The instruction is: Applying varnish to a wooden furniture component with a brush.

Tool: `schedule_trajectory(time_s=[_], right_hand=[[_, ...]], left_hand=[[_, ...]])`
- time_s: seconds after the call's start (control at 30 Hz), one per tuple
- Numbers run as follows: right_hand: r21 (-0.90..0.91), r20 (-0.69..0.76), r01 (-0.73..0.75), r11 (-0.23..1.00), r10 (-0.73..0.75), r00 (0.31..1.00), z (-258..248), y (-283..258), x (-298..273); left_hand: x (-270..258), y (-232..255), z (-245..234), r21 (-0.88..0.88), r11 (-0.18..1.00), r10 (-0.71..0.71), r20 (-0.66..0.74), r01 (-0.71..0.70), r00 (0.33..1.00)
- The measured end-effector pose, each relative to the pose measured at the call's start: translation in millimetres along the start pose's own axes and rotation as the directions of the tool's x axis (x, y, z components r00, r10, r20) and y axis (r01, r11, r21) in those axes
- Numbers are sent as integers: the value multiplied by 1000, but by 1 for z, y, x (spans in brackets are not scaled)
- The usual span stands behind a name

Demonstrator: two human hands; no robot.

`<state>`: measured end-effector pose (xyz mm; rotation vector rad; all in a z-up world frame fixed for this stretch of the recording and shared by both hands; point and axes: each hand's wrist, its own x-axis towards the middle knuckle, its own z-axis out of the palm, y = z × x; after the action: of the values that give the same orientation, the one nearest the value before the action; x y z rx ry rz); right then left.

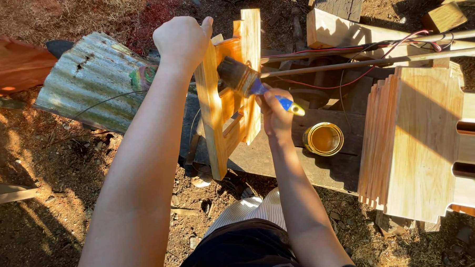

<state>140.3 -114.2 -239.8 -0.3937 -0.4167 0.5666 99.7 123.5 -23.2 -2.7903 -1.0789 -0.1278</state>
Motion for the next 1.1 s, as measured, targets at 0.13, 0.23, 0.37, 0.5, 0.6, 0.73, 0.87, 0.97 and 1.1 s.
schedule_trajectory(time_s=[0.13, 0.23, 0.37, 0.5, 0.6, 0.73, 0.87, 0.97, 1.1], right_hand=[[-24, -322, -74, 997, 62, 945, 2, -6, 17], [-99, -297, -67, 993, 35, 954, -3, -20, 16], [43, -39, -161, 986, 162, 986, 14, -13, 5], [-90, -283, -169, 981, 138, 949, -5, -7, 16], [-142, -293, -111, 984, 65, 954, -23, -19, 15], [-60, -94, -139, 989, 133, 987, -20, -14, 9], [-115, -152, -166, 979, 148, 977, -16, -6, 19], [-243, -336, -158, 957, 70, 939, -21, -9, 19], [-358, -211, 41, 933, -124, 970, -28, 11, -3]], left_hand=[[-4, -9, 3, 8, 999, 33, -45, -33, 998], [-3, -15, 7, -2, 1000, 15, -56, -15, 998], [-11, -15, 6, 3, 1000, 25, -47, -25, 999], [-8, -22, 11, 16, 999, 32, -66, -31, 997], [-13, -24, 8, 0, 1000, 21, -11, -21, 1000], [-9, -30, 23, 19, 997, 72, -147, -70, 986], [-15, -28, 12, 20, 996, 86, -67, -84, 994], [-21, -25, 7, -2, 999, 44, -23, -44, 999], [-26, -24, 8, -25, 998, 57, -92, -59, 994]])
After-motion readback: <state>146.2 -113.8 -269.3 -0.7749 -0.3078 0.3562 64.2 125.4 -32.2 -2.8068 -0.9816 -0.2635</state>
